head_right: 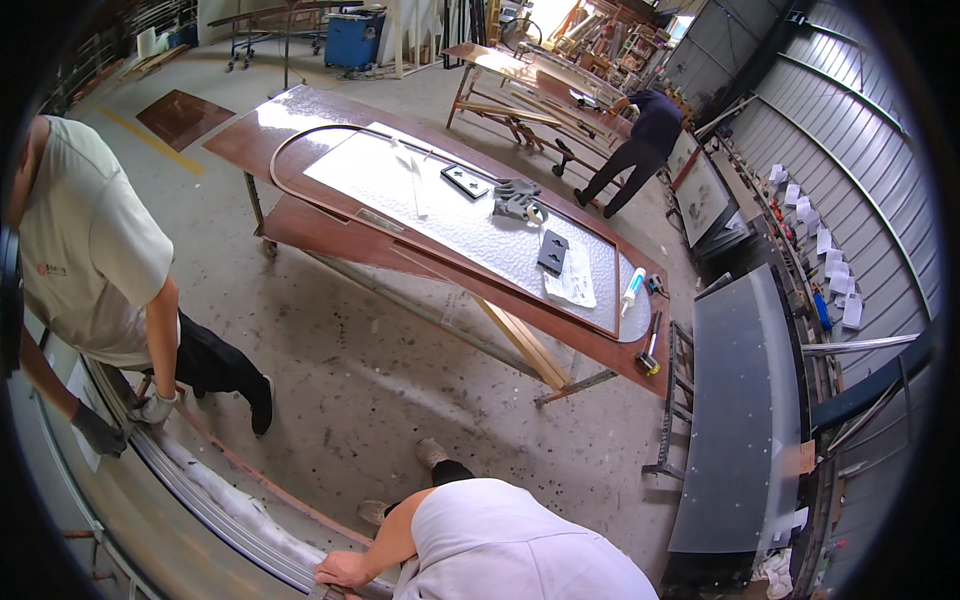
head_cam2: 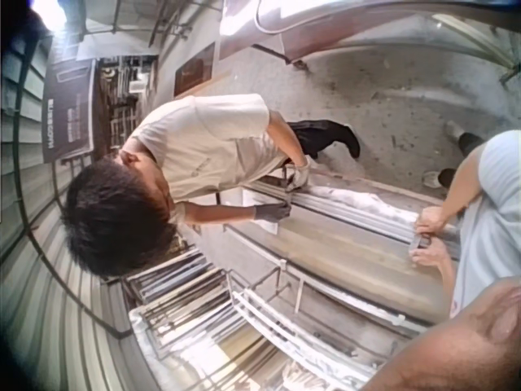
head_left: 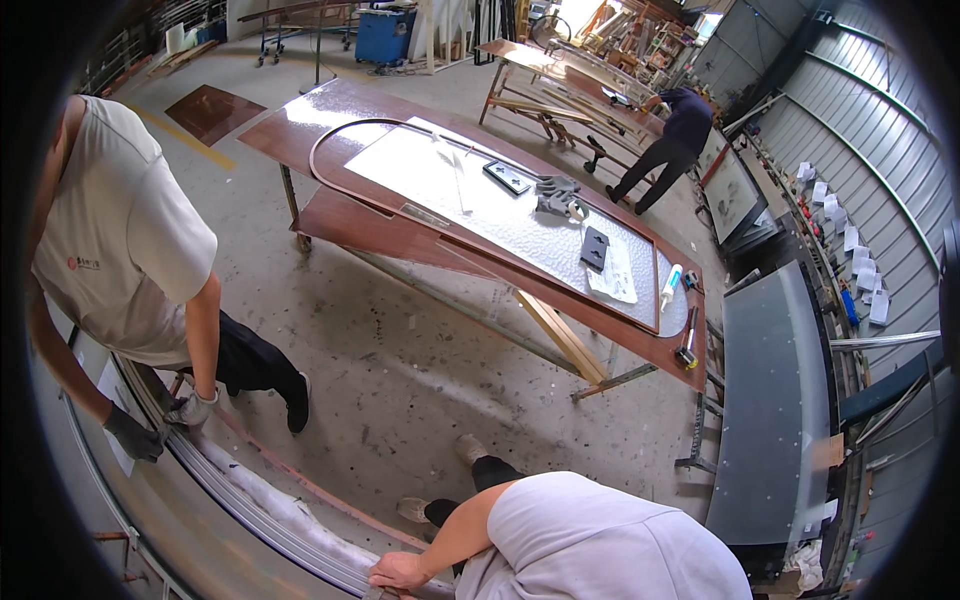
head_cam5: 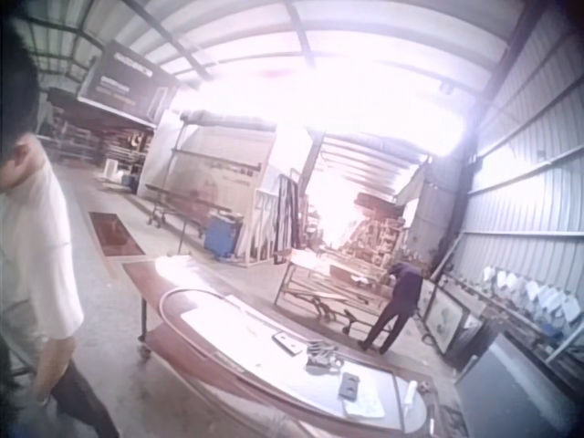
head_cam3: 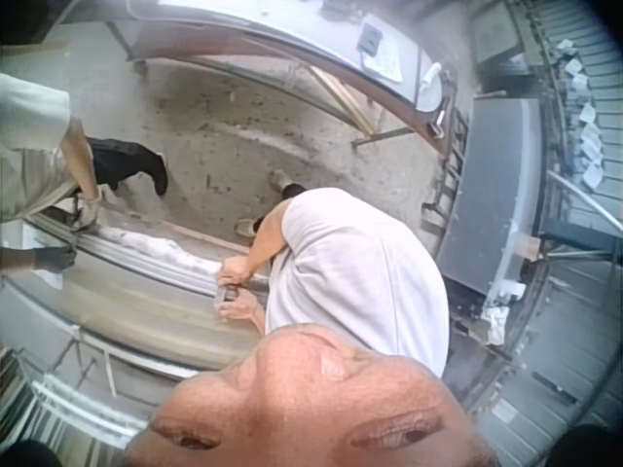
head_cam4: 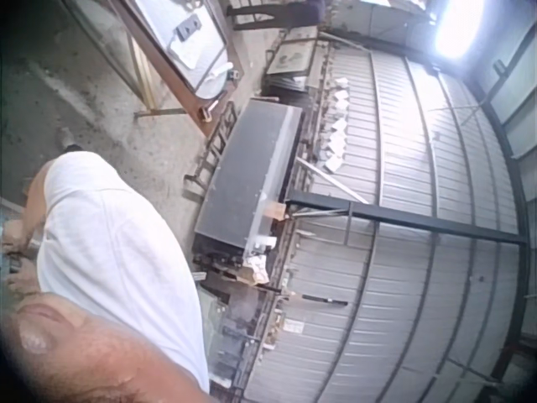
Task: The person works with a second person to assemble a large metal and glass frame by sliding metal rails onto the edges of the glass and securing them at the corners.
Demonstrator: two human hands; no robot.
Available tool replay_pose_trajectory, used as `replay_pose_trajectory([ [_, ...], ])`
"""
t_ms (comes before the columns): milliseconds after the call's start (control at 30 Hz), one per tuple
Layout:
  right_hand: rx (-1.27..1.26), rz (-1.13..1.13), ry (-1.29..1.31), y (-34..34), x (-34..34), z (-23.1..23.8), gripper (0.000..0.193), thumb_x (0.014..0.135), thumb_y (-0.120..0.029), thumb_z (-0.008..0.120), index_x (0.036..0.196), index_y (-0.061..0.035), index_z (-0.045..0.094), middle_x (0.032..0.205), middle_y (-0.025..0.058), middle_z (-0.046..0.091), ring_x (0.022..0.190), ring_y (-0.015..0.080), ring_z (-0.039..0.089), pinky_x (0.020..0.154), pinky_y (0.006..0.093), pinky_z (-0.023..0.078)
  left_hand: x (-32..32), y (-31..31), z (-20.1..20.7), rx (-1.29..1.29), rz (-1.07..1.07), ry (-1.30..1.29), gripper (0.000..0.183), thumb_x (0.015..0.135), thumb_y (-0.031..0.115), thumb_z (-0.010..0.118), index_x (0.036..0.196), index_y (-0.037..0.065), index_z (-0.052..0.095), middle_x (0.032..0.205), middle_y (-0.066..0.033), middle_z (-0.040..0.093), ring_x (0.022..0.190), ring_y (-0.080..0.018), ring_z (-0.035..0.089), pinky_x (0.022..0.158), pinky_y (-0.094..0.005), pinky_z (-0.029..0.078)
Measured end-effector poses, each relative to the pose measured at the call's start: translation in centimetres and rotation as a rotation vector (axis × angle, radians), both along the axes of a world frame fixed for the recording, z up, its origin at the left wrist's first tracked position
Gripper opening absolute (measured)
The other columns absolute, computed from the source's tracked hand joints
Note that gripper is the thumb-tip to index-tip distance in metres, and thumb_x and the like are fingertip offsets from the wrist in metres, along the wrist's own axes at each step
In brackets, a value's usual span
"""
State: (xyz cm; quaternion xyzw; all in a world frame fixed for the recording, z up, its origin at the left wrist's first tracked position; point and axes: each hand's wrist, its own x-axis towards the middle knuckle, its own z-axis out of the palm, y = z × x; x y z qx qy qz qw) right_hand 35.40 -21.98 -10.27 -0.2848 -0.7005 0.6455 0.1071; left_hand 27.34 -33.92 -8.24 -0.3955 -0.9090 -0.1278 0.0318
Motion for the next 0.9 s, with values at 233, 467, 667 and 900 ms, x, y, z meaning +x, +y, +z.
replay_pose_trajectory([
  [233, -0.150, -0.060, -0.333, -0.4, -2.1, -0.4, 0.052, 0.094, -0.045, 0.040, 0.091, 0.0012, 0.064, 0.093, 0.0228, 0.063, 0.089, 0.0391, 0.060, 0.080, 0.0457, 0.047, -1.2, -1.8, -3.2, 0.087, -0.122, 0.042, 0.084, 0.068, 0.039, 0.077, 0.124, -0.010, 0.038, 0.099, -0.0293, 0.051, 0.083, -0.0453, 0.054, 0.070, -0.0539, 0.046],
  [467, -0.439, -0.096, -0.574, -0.7, -3.4, -0.7, 0.056, 0.092, -0.047, 0.040, 0.095, 0.0035, 0.064, 0.097, 0.0225, 0.065, 0.092, 0.0378, 0.062, 0.082, 0.0464, 0.047, 0.4, 0.0, 0.8, 0.186, -0.273, 0.068, 0.084, 0.068, 0.038, 0.077, 0.124, -0.011, 0.037, 0.102, -0.0304, 0.050, 0.086, -0.0462, 0.052, 0.073, -0.0546, 0.043],
  [667, -0.417, -0.120, -0.586, -0.8, -2.5, 0.4, 0.057, 0.092, -0.047, 0.039, 0.090, 0.0038, 0.065, 0.093, 0.0233, 0.065, 0.090, 0.0380, 0.062, 0.082, 0.0460, 0.047, -0.4, -1.0, -3.1, 0.290, -0.392, 0.117, 0.084, 0.068, 0.038, 0.077, 0.124, -0.011, 0.037, 0.104, -0.0313, 0.050, 0.088, -0.0470, 0.051, 0.075, -0.0552, 0.042],
  [900, -0.320, -0.023, -0.764, 1.3, -3.2, 3.0, 0.056, 0.092, -0.047, 0.038, 0.086, -0.0013, 0.068, 0.088, 0.0188, 0.067, 0.080, 0.0338, 0.065, 0.074, 0.0436, 0.051, -2.4, -1.2, -3.1, 0.269, -0.297, 0.164, 0.085, 0.067, 0.035, 0.078, 0.124, -0.011, 0.037, 0.108, -0.0315, 0.049, 0.093, -0.0470, 0.050, 0.081, -0.0543, 0.041],
])
